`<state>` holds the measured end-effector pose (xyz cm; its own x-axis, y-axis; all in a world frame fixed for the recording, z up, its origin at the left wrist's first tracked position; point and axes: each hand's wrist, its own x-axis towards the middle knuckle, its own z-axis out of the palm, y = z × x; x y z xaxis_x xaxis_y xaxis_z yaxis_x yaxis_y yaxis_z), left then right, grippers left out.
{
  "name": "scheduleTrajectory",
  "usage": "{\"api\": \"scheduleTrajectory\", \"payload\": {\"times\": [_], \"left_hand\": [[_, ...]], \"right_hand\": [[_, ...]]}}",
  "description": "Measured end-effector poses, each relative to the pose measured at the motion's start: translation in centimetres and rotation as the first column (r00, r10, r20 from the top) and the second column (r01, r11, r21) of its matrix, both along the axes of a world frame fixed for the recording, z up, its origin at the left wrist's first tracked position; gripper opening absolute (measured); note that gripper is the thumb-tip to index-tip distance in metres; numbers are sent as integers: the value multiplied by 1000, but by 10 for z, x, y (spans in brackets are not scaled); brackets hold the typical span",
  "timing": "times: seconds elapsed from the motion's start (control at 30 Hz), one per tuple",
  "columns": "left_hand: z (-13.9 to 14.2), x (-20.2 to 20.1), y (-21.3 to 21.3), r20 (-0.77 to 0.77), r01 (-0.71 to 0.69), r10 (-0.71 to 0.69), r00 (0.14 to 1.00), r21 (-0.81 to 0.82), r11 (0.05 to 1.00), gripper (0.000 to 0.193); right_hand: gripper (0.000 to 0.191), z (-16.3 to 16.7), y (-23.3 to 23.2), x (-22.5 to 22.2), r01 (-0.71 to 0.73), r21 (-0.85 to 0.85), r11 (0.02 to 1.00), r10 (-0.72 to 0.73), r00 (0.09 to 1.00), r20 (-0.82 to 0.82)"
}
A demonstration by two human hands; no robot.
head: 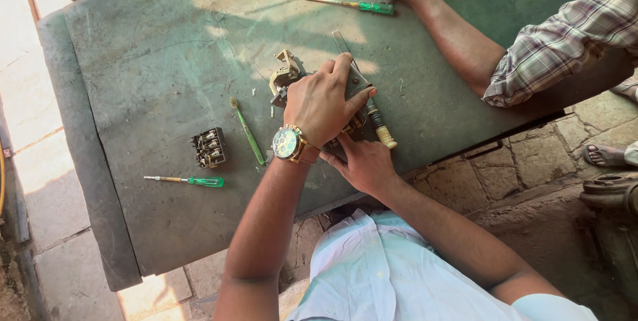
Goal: The person disassembles a small electrical component, uses a file to smooth internal parts, and pours liquid onto the component from a plastic bottle. The component is handled repeatedly and repositioned on the workbench throughout the process.
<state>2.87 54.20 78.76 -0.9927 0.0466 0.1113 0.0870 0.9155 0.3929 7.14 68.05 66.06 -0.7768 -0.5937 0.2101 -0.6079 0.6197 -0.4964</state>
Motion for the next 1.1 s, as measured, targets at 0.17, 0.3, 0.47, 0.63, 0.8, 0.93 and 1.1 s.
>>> {"api": "scheduleTrajectory", "payload": {"times": [0.17, 0.3, 0.47, 0.63, 0.8, 0.93, 1.1], "left_hand": [[3, -2, 2, 29, -16, 16, 999, -17, 1000, 67], [5, -2, 1, 20, 4, -4, 1000, -18, 1000, 68], [6, 0, 0, 69, -18, 19, 997, -7, 1000, 63], [7, -2, 2, 21, 2, -2, 1000, -10, 1000, 63], [8, -3, 5, 62, -5, 8, 998, -45, 999, 67], [7, -3, 6, 30, 2, 0, 1000, -55, 998, 66], [7, -4, 7, 52, 8, -5, 999, -59, 998, 63]], "right_hand": [[54, 5, 0, -2, 3, 5, 1000, -3, 999, -53], [63, 6, 2, -2, -2, 0, 1000, 2, 1000, -28], [58, 7, 0, -1, 12, 89, 996, -7, 999, -49], [69, 9, 1, 0, 37, 67, 997, -32, 996, -82], [62, 15, 3, 0, 30, 75, 997, -24, 996, -88], [68, 26, 4, -1, 36, 92, 995, -30, 998, -58], [66, 39, 5, -2, 45, 146, 988, -38, 998, -49]]}}
